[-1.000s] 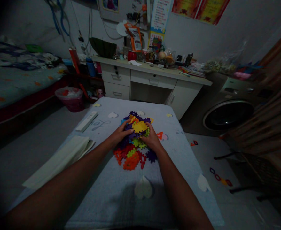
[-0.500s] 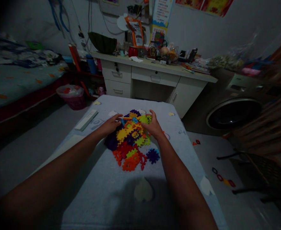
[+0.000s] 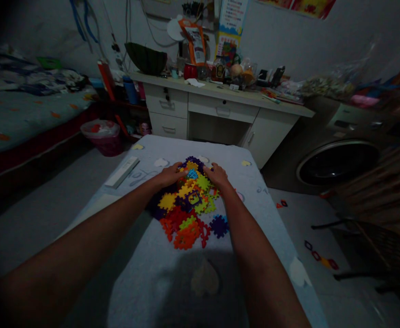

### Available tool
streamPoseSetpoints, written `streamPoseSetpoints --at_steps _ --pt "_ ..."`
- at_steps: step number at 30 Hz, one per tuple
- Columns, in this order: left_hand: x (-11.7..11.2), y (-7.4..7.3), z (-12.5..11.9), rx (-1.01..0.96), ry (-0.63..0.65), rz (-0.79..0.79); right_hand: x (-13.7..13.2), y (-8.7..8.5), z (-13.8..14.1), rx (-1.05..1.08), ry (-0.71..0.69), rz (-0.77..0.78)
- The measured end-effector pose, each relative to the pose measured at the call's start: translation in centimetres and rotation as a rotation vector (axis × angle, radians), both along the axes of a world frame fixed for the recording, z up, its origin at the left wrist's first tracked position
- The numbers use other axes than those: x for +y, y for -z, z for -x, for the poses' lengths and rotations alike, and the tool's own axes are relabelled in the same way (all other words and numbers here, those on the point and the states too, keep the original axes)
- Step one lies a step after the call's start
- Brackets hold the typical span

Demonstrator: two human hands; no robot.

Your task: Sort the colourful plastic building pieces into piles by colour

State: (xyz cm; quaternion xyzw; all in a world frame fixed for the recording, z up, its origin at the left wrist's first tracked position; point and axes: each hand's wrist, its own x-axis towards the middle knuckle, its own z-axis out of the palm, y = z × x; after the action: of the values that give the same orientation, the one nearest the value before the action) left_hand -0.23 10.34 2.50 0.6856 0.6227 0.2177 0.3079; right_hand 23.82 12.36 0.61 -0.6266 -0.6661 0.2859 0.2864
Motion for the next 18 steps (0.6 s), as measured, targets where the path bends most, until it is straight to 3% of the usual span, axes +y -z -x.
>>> streamPoseSetpoints --at_steps 5,8,13,18 --pt "0.2 0.2 -1.7 -0.331 0.126 0.022 -0.7 -0.9 1.7 0.282 -0.025 0.132" --pt "-0.2 -0.2 -2.2 -0.447 0.194 0.060 -1.1 -1.7 2.1 0.421 -0.060 0.136" --pt "-1.4 -1.3 -2.0 -0.503 0.264 0.000 -2.7 -3.6 2.3 0.499 -0.150 0.031" --pt "-3.5 -2.0 -0.8 -0.405 0.367 -0.148 -5.7 -5.3 2.1 0.488 -0.229 -0.046"
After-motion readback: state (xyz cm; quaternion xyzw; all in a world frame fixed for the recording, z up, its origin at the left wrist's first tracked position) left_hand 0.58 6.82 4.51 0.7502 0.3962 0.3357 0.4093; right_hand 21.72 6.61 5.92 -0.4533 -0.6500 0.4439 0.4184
